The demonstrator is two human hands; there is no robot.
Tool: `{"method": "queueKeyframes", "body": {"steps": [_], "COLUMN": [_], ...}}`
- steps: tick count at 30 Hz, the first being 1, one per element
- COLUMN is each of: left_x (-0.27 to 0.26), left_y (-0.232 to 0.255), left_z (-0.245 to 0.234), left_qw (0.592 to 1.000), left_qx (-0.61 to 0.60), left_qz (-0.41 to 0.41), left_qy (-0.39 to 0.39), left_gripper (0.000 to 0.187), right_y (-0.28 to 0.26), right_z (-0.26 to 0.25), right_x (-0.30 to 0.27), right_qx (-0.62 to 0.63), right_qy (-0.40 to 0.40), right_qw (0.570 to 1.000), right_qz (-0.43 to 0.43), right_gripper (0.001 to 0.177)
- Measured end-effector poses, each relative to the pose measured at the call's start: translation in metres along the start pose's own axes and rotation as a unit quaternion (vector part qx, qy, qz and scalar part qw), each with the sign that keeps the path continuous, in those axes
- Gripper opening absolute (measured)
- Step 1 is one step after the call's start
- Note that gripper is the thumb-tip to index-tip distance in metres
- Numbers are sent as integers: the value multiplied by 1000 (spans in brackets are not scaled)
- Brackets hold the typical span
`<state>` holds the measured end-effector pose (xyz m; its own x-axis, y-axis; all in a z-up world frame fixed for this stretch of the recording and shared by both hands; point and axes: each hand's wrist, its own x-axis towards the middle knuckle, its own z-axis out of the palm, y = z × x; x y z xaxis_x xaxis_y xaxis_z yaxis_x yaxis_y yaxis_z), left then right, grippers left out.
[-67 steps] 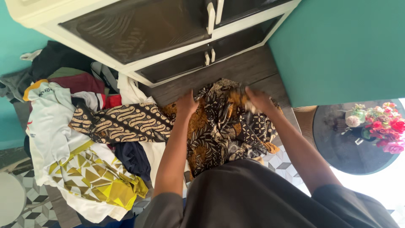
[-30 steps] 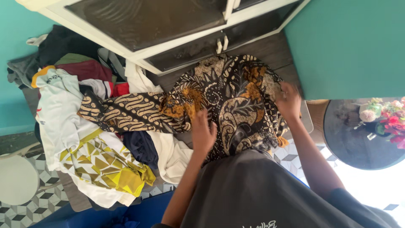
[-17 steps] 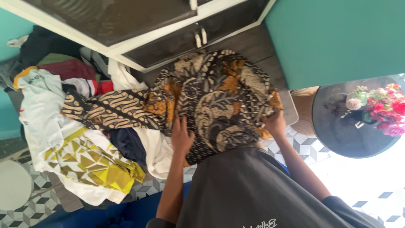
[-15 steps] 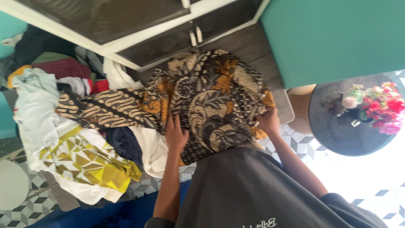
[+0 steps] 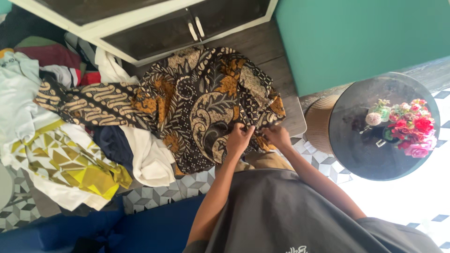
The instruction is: The person spreads a patterned shirt onto a wooden surface, smooths the fabric, and folds the sleeves and sides inward to create a rectangular shape.
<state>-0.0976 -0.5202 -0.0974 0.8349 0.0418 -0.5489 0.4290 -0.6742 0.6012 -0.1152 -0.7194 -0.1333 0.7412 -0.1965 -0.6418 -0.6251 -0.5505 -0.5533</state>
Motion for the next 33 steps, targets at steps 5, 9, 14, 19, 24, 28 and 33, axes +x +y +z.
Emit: {"method": "queueKeyframes", "body": {"steps": [5,9,14,19,24,28,33], "left_x": [17,19,6,-7,-16,-22,-27], "left_y": [-18,-28,-41,-68,-89,-82,-65], "left_z": [42,35,6,-14,-38,-46,-42], "left_qw": [997,995,995,970,959,964,952], "left_qx": [43,32,55,192,225,202,179], "left_qz": [7,-12,-18,34,25,31,113], "left_qy": [67,98,85,145,169,168,221], "left_gripper": [38,21,39,58,52,49,54], "right_y": [9,34,65,80,70,47,33], "right_z": [16,12,-46,-102,-158,-167,-133], "right_x": [16,16,-4,-20,-46,-68,-67], "right_qx": [50,249,367,425,277,14,-34], "right_qy": [5,-14,27,85,243,380,314], "right_qw": [999,966,922,897,925,908,921], "right_qz": [-10,-64,-121,-90,-92,-177,-227], "right_gripper": [39,24,18,10,14,34,48]}}
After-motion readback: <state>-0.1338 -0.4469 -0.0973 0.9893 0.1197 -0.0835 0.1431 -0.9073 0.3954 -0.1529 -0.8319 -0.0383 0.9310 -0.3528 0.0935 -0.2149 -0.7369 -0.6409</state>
